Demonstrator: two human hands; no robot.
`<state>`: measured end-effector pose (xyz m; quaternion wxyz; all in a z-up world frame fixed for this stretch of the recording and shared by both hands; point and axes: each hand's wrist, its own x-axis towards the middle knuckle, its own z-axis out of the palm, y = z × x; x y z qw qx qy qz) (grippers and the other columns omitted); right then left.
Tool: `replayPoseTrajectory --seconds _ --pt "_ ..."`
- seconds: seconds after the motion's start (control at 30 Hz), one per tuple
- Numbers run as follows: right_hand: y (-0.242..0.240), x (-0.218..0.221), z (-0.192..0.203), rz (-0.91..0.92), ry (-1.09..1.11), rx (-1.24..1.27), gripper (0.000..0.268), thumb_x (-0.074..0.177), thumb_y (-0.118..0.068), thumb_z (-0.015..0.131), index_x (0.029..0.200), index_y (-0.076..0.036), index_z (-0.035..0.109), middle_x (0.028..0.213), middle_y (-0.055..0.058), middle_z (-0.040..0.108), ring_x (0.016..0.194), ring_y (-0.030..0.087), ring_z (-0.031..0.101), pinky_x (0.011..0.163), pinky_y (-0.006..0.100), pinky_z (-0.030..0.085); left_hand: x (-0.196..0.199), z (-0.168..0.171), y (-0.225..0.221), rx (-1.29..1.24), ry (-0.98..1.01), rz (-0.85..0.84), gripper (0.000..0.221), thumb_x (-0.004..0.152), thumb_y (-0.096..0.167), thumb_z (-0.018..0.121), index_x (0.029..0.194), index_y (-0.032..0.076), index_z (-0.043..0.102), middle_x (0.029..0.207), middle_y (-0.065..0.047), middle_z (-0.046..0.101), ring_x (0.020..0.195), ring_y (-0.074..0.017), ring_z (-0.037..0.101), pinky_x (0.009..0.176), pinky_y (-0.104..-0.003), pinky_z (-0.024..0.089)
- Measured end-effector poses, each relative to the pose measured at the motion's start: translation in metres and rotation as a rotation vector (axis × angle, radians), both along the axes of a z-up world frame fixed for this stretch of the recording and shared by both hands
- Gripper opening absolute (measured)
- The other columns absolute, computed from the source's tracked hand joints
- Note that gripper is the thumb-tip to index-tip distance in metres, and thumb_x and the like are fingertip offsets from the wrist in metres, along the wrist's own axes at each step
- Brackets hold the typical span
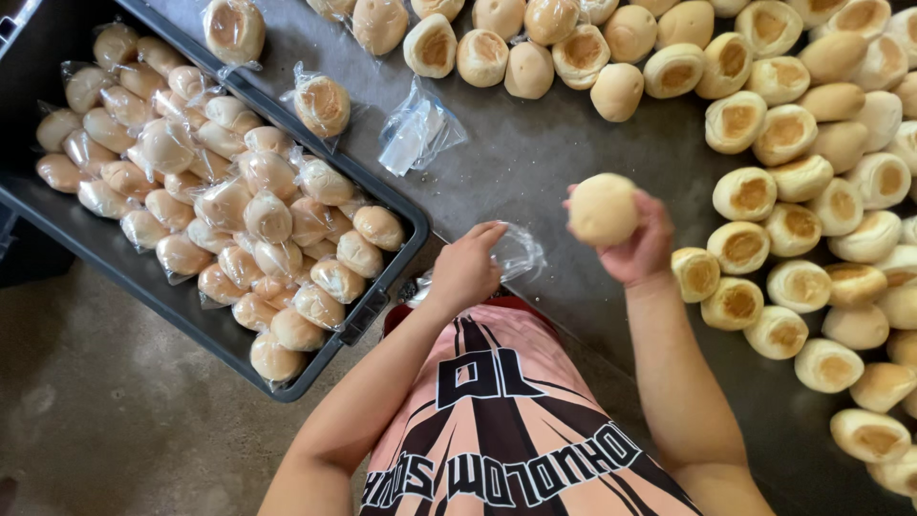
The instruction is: The person picks up individual pieces of bread from a table and places them into plastic bags, sealing each bag by hand.
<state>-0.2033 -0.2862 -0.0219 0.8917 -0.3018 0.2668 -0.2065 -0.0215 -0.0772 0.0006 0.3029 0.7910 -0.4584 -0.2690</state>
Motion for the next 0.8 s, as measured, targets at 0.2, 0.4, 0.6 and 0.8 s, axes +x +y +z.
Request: replayPoseTrajectory --seconds 0.2,0.4,0.6,0.8 --pt "0.074 0.009 -0.007 0.101 0.265 -0.465 0.039 0.104 -0.034 0.061 0.120 0.002 0.060 0.122 0.011 0.064 0.102 0.017 0.062 0.091 0.033 0.052 0.000 -0.003 -0.010 -0.123 0.310 -0.207 0.069 0.075 0.005 0.067 0.141 0.006 0.049 0.146 -0.015 0.051 0.125 -0.0382 0.057 0.101 -0.046 0.049" --pt "0.113 0.044 -0.026 -0.173 0.723 -0.781 0.031 0.105 -0.034 0.063 0.102 -0.003 0.058 0.090 0.008 0.063 0.082 0.014 0.058 0.074 0.031 0.051 -0.024 0.002 -0.008 -0.083 -0.081 -0.222 0.066 0.081 0.004 0.065 0.142 -0.007 0.043 0.156 -0.026 0.043 0.097 -0.0424 0.070 0.082 -0.046 0.058" --pt "0.124 0.030 -0.001 -0.049 0.549 -1.093 0.029 0.099 -0.027 0.065 0.111 -0.004 0.052 0.117 0.014 0.066 0.105 0.024 0.065 0.091 0.035 0.052 -0.003 0.008 0.003 -0.045 -0.108 -0.205 0.074 0.071 0.003 0.068 0.140 -0.006 0.043 0.156 -0.027 0.038 0.083 -0.0442 0.071 0.068 -0.049 0.057" --pt "0.110 0.036 0.039 0.140 0.815 -1.459 0.034 0.094 -0.017 0.072 0.127 -0.008 0.063 0.136 0.021 0.062 0.117 0.039 0.063 0.096 0.044 0.050 -0.012 0.005 -0.002 -0.224 -0.013 -0.199 0.067 0.084 0.005 0.065 0.148 -0.003 0.045 0.159 -0.017 0.044 0.094 -0.0409 0.071 0.083 -0.046 0.058"
